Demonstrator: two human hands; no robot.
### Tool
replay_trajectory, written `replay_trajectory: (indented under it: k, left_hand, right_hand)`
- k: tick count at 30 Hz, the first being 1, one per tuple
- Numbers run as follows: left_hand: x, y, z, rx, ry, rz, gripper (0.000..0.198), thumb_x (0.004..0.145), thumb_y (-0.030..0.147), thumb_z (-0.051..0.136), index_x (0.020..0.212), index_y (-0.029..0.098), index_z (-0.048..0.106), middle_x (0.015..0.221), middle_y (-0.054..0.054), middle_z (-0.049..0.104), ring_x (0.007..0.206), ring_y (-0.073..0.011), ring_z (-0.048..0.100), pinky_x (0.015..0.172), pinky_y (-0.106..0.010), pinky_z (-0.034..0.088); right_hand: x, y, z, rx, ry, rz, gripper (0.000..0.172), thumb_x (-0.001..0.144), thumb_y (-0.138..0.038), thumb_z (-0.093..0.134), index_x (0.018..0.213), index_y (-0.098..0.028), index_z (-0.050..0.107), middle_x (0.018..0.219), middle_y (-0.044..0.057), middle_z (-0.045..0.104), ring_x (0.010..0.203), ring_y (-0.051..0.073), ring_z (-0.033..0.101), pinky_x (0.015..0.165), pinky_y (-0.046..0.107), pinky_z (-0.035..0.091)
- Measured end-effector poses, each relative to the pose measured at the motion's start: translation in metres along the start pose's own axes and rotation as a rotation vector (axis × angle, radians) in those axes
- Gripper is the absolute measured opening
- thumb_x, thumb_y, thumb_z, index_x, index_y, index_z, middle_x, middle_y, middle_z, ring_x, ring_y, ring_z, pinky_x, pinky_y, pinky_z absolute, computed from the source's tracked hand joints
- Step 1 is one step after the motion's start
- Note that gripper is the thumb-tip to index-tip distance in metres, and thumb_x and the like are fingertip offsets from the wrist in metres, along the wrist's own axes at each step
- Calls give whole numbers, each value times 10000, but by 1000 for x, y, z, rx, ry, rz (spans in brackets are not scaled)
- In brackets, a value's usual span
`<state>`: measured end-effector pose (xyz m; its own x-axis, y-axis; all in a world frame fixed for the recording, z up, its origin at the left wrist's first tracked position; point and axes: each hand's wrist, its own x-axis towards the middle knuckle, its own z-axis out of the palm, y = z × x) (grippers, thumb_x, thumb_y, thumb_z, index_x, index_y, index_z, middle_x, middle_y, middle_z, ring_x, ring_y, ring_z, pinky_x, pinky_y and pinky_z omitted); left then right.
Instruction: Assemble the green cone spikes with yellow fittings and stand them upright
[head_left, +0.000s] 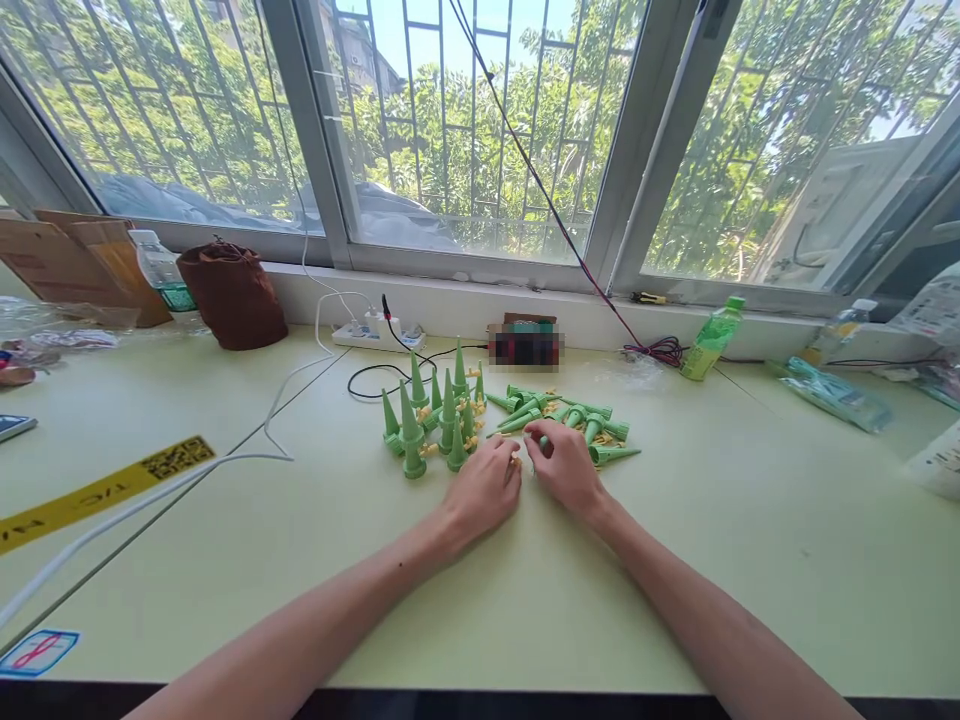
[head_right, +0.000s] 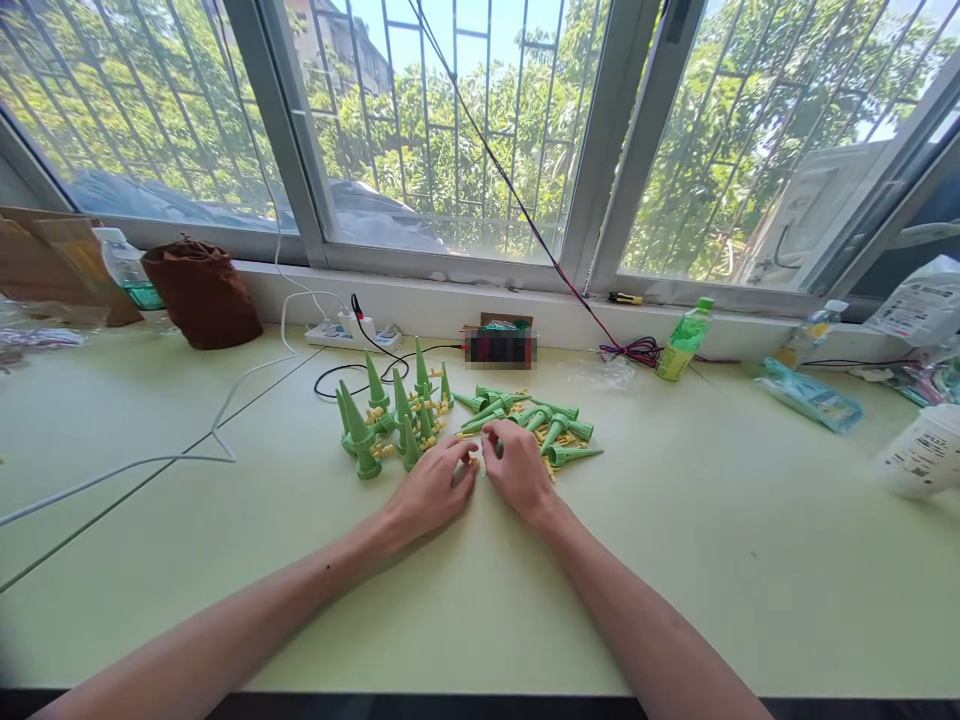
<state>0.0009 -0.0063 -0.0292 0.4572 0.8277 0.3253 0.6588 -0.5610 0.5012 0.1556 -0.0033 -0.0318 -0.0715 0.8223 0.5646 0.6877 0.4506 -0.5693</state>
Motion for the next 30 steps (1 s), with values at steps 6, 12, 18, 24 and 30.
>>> replay_trajectory:
  k: [6,12,18,24,30]
  left_hand:
    - [0,3,-3,-45,19,-26,290,863,158,479,1142,159,557,1007,-93,615,934,-225,602,843,-359,478]
    - [1,2,-2,-135,89,21,405,844,133,516,1245,183,493,1002,-70,622,910,-199,593,830,-335,479]
    - [3,0,-3,-173,130,73,415,819,81,509,1217,194,534,1097,-89,634,977,-209,607,842,-322,476]
    - [3,2,-7,-159,112,38,238,846,98,469,1030,195,583,925,-52,625,804,-174,576,740,-285,461]
    - [3,1,-7,-126,121,9,190,871,92,415,902,189,575,857,-42,595,748,-162,552,690,-269,427]
  right_hand:
    - [-1,-10,-4,114,70,-1,167,884,-257,522,926,-178,662,819,39,671,523,123,507,575,259,449]
    - [-5,-17,-6,198,-21,-88,186,902,-270,501,928,-191,667,775,37,661,548,129,515,541,249,439]
    - [-9,-24,-7,209,-63,-141,185,911,-263,502,923,-191,672,740,36,652,580,130,538,565,247,451]
    - [-9,-23,-6,325,-9,-192,147,903,-222,528,926,-185,668,783,44,693,621,135,602,566,248,491]
    - [-9,-23,-6,406,12,-126,159,922,-227,523,992,-209,665,872,34,709,664,135,655,615,248,546]
